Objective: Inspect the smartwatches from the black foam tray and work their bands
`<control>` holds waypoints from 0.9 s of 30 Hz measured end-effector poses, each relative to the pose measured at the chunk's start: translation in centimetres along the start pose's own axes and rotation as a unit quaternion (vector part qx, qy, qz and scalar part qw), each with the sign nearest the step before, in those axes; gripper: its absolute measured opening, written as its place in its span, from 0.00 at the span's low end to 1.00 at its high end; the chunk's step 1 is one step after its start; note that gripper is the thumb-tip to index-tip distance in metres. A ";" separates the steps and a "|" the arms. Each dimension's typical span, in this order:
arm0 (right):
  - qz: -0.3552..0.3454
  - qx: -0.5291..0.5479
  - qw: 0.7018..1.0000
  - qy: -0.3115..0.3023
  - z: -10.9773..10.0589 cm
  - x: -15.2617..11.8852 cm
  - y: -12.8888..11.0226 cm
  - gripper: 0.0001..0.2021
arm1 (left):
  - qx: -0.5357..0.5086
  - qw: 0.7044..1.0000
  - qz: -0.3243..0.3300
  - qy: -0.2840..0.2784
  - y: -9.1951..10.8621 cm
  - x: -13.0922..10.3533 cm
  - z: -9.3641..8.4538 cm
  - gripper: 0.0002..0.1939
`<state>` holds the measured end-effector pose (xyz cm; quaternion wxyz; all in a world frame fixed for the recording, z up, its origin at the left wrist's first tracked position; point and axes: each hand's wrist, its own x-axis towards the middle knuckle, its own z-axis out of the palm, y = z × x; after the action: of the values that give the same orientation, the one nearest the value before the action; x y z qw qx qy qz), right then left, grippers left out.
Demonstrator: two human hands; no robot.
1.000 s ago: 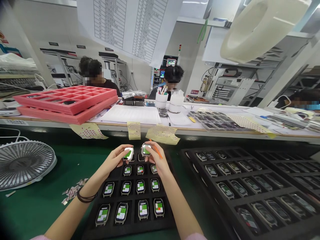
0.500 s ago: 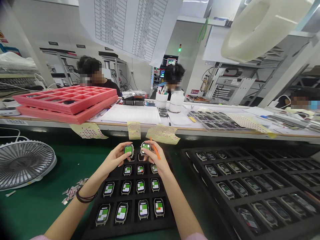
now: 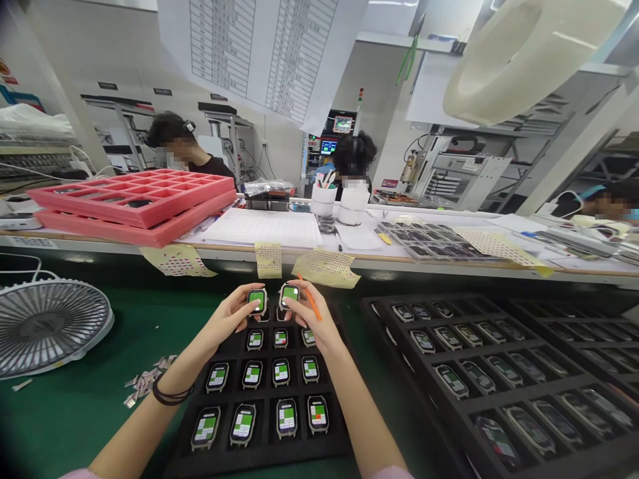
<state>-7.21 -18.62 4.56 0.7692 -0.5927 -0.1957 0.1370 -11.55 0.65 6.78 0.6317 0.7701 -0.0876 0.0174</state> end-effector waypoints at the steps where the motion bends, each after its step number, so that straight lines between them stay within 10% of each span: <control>1: -0.002 -0.006 1.000 -0.004 0.1 -0.1 -0.1 0.32 | 0.004 1.000 -0.009 -0.001 0.4 -0.1 0.0 0.39; 27: 0.008 0.023 1.000 0.017 0.1 0.0 0.1 0.28 | 0.002 1.000 0.018 -0.003 0.0 -0.3 -0.5 0.31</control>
<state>-7.28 -18.50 4.48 0.7849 -0.5783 -0.1749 0.1373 -11.83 1.22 6.81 0.6293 0.7698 -0.1031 0.0261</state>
